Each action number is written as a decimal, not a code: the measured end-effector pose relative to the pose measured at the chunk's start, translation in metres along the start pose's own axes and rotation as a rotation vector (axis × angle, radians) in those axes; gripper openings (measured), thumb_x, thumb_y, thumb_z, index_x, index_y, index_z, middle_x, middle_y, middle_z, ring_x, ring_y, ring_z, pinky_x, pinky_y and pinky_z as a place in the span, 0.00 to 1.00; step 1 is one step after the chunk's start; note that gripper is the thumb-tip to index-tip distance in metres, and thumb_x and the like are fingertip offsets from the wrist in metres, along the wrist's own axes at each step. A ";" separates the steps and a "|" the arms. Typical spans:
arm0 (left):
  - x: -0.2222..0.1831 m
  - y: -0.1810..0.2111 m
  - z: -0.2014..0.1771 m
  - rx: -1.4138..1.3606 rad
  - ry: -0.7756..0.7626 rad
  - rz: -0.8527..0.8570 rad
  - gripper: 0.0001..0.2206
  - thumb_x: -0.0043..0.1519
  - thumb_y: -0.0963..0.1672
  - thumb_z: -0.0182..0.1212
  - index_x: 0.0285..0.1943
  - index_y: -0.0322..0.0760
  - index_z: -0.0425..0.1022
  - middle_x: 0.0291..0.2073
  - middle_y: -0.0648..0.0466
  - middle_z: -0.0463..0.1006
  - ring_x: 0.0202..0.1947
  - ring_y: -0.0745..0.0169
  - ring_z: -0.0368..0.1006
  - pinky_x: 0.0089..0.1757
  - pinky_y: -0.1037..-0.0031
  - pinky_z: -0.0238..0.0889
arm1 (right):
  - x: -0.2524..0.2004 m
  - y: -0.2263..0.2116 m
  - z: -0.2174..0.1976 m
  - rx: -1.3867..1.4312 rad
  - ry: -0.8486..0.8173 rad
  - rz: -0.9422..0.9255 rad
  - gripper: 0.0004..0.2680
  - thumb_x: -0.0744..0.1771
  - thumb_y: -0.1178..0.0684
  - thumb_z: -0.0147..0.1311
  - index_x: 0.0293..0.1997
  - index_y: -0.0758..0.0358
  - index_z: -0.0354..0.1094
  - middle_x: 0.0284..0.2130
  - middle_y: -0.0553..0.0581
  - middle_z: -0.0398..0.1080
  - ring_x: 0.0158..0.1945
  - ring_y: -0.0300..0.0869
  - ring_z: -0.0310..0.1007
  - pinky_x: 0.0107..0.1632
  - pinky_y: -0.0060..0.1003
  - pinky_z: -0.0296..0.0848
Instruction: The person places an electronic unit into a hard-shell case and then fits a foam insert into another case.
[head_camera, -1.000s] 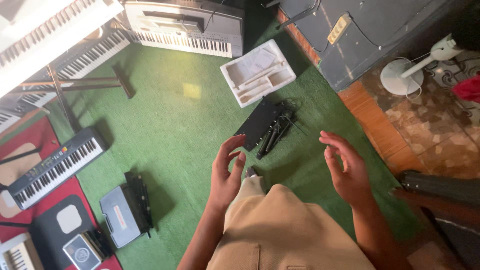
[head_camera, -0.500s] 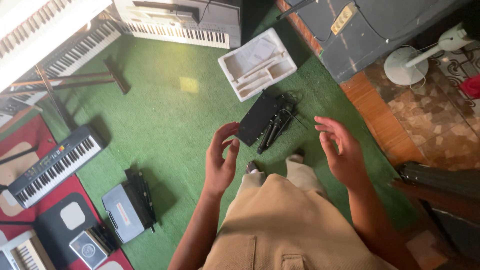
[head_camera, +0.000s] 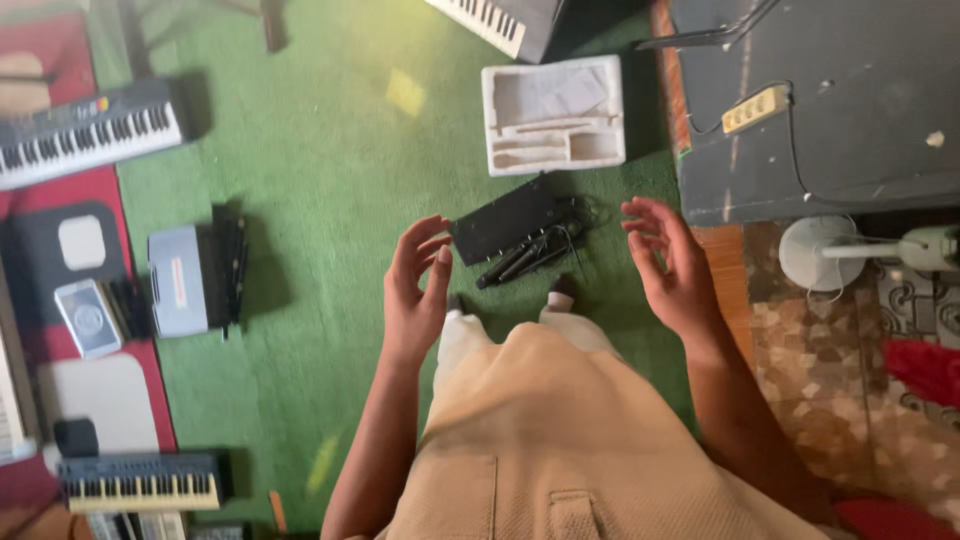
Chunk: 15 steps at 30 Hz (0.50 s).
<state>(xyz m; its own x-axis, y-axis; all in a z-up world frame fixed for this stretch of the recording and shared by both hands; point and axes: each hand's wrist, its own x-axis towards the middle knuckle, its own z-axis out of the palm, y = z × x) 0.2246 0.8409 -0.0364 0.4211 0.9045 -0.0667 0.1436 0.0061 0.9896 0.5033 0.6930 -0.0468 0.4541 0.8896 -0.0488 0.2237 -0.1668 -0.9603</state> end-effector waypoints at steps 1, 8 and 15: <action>-0.005 0.001 0.008 0.006 0.024 -0.001 0.16 0.70 0.42 0.54 0.67 0.31 0.66 0.61 0.46 0.76 0.60 0.53 0.76 0.57 0.65 0.69 | 0.005 0.004 -0.009 -0.006 -0.034 -0.012 0.15 0.72 0.60 0.49 0.68 0.67 0.59 0.60 0.59 0.69 0.59 0.41 0.71 0.59 0.35 0.70; -0.032 0.000 0.032 0.077 0.187 -0.041 0.18 0.71 0.45 0.53 0.69 0.34 0.65 0.63 0.45 0.75 0.62 0.52 0.74 0.57 0.62 0.70 | 0.043 0.016 -0.033 0.011 -0.182 -0.043 0.15 0.72 0.59 0.47 0.69 0.67 0.57 0.61 0.61 0.67 0.61 0.42 0.70 0.64 0.39 0.70; -0.033 -0.017 0.023 0.104 0.228 -0.081 0.19 0.71 0.46 0.53 0.69 0.35 0.65 0.62 0.45 0.76 0.62 0.51 0.74 0.58 0.62 0.70 | 0.049 0.024 -0.028 0.034 -0.191 -0.035 0.14 0.73 0.57 0.48 0.68 0.67 0.58 0.60 0.61 0.68 0.59 0.42 0.71 0.62 0.38 0.71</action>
<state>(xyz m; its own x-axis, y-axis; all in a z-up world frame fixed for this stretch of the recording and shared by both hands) 0.2291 0.8007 -0.0538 0.1933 0.9757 -0.1033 0.2654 0.0493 0.9629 0.5555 0.7207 -0.0641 0.2737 0.9597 -0.0633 0.2054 -0.1226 -0.9710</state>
